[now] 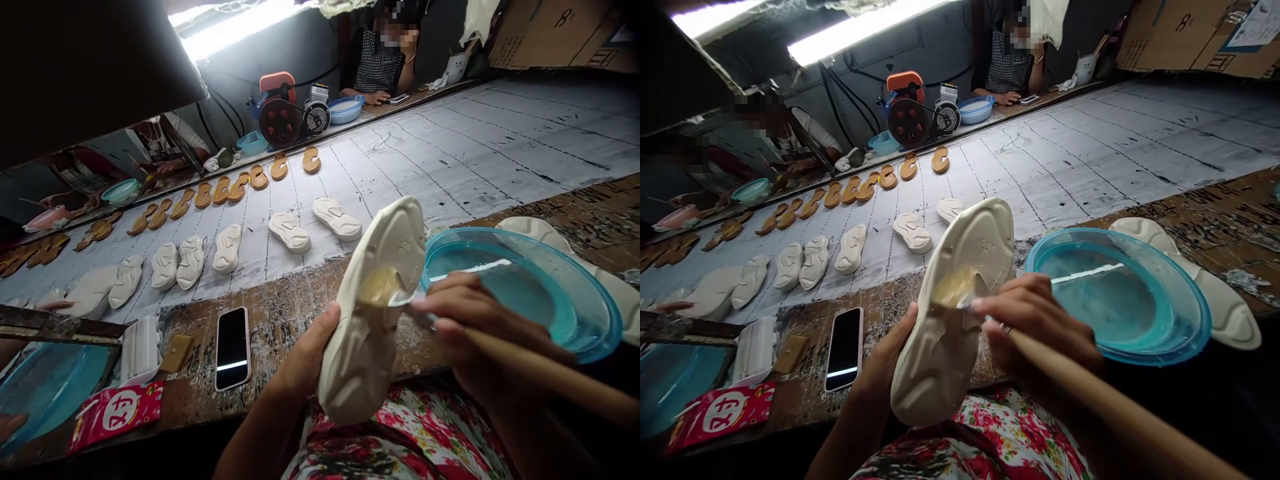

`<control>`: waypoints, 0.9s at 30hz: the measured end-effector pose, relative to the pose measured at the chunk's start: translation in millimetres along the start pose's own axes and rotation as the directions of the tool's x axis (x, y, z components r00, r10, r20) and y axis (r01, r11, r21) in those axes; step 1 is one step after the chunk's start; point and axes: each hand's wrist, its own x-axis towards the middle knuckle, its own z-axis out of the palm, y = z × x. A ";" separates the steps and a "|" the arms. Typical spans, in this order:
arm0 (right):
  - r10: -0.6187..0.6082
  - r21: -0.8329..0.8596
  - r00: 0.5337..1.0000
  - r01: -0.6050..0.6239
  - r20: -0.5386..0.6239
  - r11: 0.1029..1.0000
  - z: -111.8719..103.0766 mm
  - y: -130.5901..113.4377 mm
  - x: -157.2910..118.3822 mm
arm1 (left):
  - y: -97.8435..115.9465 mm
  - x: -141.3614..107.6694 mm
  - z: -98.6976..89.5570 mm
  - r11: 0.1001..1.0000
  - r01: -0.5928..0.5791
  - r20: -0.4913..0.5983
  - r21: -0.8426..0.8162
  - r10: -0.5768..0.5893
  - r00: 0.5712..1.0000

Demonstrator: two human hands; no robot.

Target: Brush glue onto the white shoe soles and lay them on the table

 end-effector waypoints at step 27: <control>-0.130 0.049 0.939 0.121 0.320 0.991 -13.7 -28.0 -22.8 | 9.4 16.4 2.8 0.914 -0.211 -0.018 -0.347 0.218 0.976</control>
